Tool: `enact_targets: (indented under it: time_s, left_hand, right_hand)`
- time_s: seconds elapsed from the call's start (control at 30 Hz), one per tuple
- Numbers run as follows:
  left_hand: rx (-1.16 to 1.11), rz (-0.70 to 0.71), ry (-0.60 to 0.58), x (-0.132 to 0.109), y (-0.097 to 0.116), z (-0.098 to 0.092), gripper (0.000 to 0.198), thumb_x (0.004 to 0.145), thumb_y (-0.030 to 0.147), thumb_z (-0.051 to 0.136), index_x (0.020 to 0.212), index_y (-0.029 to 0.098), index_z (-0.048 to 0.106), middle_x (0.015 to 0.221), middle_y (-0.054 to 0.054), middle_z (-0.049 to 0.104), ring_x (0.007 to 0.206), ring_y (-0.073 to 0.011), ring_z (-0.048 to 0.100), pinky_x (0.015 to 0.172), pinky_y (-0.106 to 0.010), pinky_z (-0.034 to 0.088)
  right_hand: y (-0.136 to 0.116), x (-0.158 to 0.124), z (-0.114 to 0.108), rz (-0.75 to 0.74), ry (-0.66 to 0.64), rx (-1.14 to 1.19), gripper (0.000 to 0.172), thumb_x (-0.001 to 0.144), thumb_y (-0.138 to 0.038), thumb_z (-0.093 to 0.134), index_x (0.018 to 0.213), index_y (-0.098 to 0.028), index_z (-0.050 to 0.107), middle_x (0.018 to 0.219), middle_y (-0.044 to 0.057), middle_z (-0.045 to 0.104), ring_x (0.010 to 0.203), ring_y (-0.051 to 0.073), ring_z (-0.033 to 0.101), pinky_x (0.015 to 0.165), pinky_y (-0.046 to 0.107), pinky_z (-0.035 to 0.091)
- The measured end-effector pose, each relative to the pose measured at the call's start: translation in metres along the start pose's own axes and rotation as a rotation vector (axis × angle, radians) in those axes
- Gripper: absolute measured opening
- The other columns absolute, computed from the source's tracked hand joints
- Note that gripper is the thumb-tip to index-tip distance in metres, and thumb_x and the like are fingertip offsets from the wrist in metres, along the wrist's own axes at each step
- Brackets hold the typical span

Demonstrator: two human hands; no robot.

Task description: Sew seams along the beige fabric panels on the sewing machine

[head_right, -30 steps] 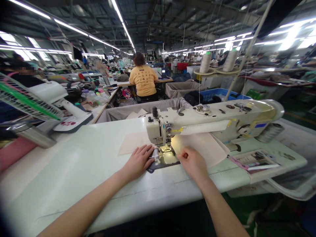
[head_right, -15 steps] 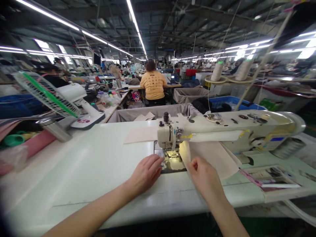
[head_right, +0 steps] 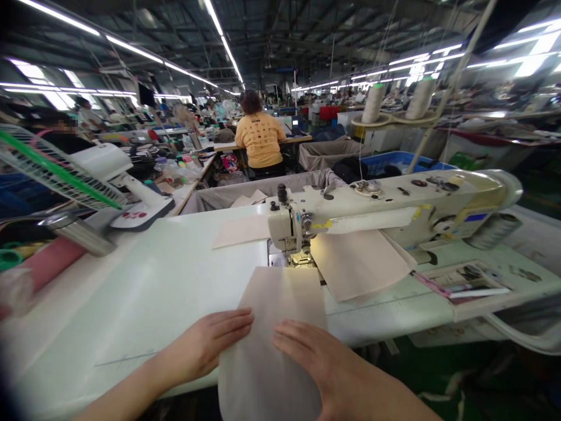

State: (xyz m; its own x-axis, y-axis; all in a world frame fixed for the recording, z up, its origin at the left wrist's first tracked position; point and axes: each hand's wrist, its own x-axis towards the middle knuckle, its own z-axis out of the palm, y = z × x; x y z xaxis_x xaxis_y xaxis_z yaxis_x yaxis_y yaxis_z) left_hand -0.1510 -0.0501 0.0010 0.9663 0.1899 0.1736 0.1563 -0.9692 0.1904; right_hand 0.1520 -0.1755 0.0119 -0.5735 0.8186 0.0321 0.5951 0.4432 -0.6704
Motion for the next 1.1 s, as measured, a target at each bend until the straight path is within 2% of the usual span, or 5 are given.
enact_targets:
  time_s: [0.23,0.47,0.6,0.77,1.1]
  left_hand:
    - [-0.227,-0.221,-0.09,-0.007,0.005,-0.026,0.038,0.096,0.025,0.05,0.13,0.019,0.064,0.139,-0.012,0.062,0.132,-0.0281,0.055,0.112,-0.039,0.046]
    - [-0.789,-0.887,0.058,0.028,-0.01,-0.039,0.047,0.091,0.057,0.048,0.101,0.017,0.071,0.102,-0.007,0.074,0.098,-0.0294,0.067,0.089,-0.038,0.053]
    - [-0.527,-1.035,0.15,0.044,-0.018,-0.021,0.042,0.082,0.058,0.054,0.087,0.018,0.065,0.08,-0.005,0.069,0.078,-0.0262,0.064,0.068,-0.032,0.047]
    - [-0.239,-1.09,0.175,0.05,-0.012,-0.001,0.029,0.086,0.048,0.044,0.072,0.023,0.048,0.058,0.003,0.052,0.058,-0.02,0.055,0.058,-0.029,0.037]
    - [-0.189,-1.104,0.109,0.049,-0.009,0.001,0.024,0.09,0.043,0.041,0.074,0.026,0.04,0.058,0.002,0.053,0.058,-0.021,0.057,0.058,-0.029,0.035]
  right_hand:
    - [0.031,-0.001,0.019,-0.112,0.117,-0.097,0.05,0.09,-0.004,0.049,0.133,-0.026,0.061,0.14,0.006,0.062,0.134,0.021,0.053,0.115,0.038,0.038]
    - [0.054,0.051,0.005,0.496,0.544,0.404,0.033,0.083,-0.031,0.063,0.113,-0.018,0.067,0.079,0.001,0.071,0.072,0.02,0.065,0.068,0.03,0.05]
    - [0.055,0.061,0.01,0.573,0.668,0.341,0.069,0.078,-0.028,0.066,0.144,-0.019,0.045,0.07,-0.006,0.064,0.061,0.016,0.059,0.066,0.029,0.047]
    - [0.049,0.06,0.01,0.516,0.635,0.24,0.03,0.087,-0.027,0.056,0.112,-0.019,0.071,0.102,0.008,0.075,0.09,0.022,0.069,0.085,0.036,0.051]
    - [0.05,0.066,0.006,0.517,0.59,0.169,0.027,0.088,-0.02,0.058,0.11,-0.019,0.073,0.111,0.008,0.076,0.099,0.023,0.07,0.092,0.036,0.051]
